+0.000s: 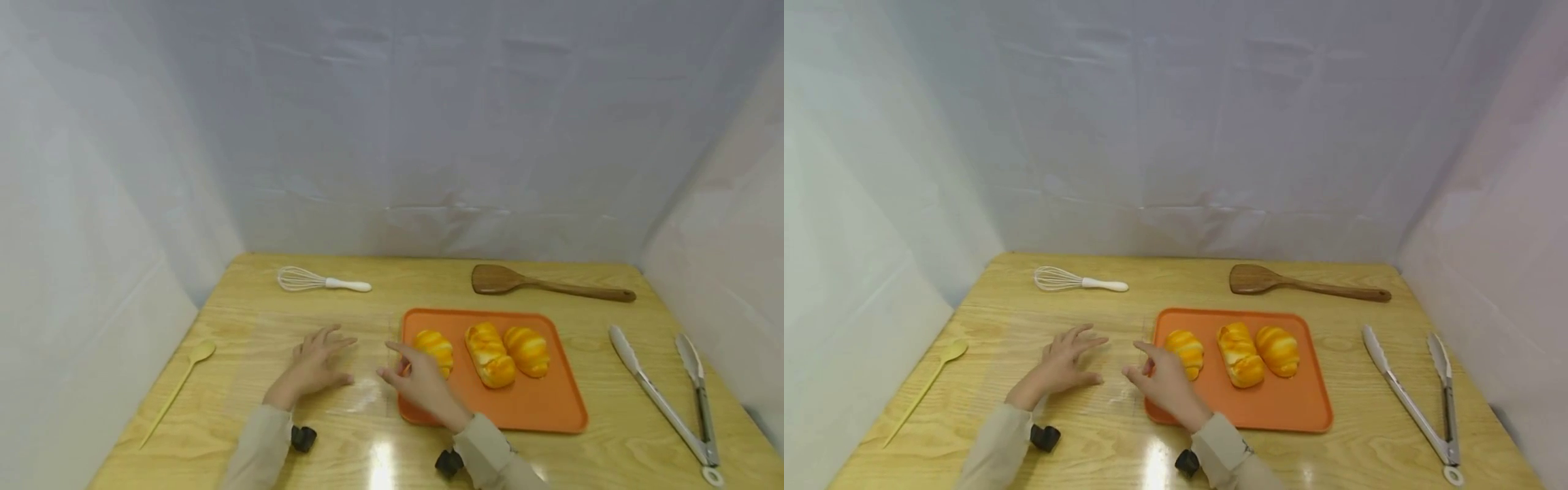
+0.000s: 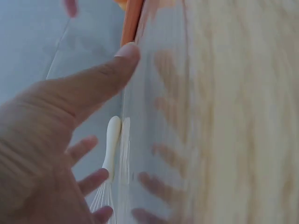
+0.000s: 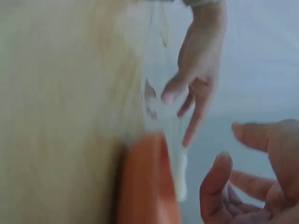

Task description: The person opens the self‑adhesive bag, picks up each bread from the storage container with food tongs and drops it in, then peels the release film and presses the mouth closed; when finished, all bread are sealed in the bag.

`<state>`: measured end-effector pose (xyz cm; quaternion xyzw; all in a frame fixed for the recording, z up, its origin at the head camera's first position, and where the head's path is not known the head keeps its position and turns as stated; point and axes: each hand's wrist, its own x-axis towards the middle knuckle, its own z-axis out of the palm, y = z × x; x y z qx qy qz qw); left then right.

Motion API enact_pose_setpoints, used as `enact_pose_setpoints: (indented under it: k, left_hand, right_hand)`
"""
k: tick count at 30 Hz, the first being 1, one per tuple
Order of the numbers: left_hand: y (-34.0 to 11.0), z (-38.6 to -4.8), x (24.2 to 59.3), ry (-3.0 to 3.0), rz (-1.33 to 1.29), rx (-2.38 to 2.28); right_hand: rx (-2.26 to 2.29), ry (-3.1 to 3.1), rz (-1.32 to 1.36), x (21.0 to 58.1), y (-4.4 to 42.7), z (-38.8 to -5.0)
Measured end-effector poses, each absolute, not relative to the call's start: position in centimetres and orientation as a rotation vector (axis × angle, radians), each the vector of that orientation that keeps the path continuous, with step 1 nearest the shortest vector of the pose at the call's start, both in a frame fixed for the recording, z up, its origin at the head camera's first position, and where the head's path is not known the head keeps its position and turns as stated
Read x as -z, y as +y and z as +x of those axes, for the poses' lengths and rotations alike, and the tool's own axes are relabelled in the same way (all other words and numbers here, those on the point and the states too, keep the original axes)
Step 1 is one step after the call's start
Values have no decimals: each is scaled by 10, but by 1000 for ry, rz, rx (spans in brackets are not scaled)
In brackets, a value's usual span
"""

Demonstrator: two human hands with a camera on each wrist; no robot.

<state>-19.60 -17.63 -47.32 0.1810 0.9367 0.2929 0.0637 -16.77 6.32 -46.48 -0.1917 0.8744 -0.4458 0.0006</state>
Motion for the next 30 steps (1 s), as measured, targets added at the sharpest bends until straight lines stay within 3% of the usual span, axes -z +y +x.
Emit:
enact_pose_setpoints:
  k: [7, 16, 30]
  left_hand:
    - [-178, -192, 475, 2740, 489, -832]
    - [-196, -193, 477, 2758, 420, -1061]
    - [-226, -191, 479, 2787, 491, -1022]
  right_hand:
    - [1394, 2666, -456, 483, 55, -162]
    - [1272, 2686, -500, 488, 53, -159]
    - [1243, 2711, -477, 487, 53, -157]
